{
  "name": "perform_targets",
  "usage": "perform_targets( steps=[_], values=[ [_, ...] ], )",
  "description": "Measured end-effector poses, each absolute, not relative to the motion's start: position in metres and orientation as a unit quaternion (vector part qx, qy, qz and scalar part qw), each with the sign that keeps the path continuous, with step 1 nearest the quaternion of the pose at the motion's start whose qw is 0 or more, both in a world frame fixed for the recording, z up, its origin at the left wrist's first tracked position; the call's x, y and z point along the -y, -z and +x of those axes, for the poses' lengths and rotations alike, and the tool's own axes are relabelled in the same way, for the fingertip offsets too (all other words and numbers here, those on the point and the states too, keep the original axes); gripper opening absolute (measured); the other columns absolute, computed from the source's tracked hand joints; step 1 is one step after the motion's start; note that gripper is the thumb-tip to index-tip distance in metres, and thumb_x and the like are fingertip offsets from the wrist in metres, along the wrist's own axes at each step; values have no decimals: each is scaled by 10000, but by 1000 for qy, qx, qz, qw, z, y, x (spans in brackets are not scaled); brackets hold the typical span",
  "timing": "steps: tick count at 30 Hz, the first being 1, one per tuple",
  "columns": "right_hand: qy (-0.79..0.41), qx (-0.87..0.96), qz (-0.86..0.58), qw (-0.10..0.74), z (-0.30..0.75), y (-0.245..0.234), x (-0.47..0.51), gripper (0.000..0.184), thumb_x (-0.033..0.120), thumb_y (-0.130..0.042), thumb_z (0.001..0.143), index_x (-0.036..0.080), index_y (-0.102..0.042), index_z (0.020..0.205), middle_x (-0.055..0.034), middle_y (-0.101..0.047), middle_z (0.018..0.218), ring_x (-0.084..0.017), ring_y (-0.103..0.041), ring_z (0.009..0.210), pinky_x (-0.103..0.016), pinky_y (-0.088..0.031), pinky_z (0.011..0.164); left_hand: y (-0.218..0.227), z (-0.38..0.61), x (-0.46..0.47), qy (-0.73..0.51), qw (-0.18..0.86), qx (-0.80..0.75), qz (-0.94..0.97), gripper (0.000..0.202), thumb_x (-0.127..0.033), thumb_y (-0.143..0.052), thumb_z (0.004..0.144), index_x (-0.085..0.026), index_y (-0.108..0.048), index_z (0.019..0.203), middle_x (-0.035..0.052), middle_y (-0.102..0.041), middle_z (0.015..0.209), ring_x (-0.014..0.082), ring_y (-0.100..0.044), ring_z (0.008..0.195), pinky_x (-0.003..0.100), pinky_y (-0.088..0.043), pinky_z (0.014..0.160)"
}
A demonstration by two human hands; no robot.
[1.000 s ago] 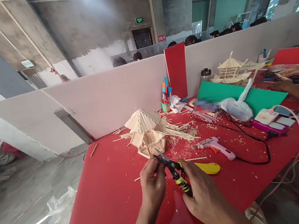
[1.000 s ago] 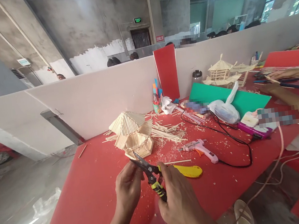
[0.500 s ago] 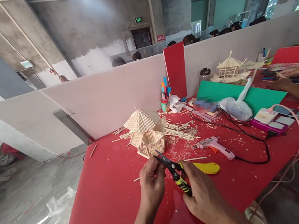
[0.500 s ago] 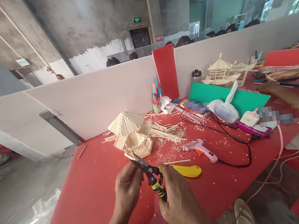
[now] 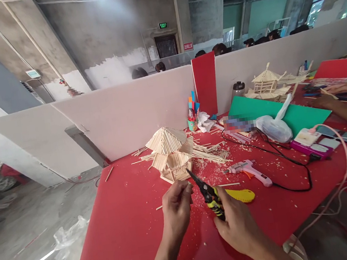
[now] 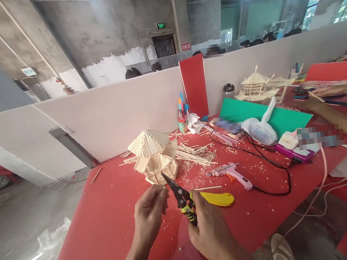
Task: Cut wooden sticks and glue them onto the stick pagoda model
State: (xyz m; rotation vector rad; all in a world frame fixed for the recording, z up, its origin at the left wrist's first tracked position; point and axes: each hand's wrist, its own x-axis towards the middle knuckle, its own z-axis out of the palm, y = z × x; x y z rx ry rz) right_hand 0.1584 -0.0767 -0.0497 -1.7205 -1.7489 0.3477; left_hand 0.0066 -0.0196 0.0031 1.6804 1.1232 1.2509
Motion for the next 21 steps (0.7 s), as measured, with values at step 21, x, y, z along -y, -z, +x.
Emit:
perform_targets(
  steps=[21],
  values=[
    [-157,686,-557,441,166,12,71,250,365,-483,947,253,-681,1050,-82,-661,1007,-215,-619,959,-348,-504,837,-4,9,15,-460,722,-315,409,273,-383,-735,768,-145,-604,741,-27,-562,579,47,-431,380,173,-286,370]
  ],
)
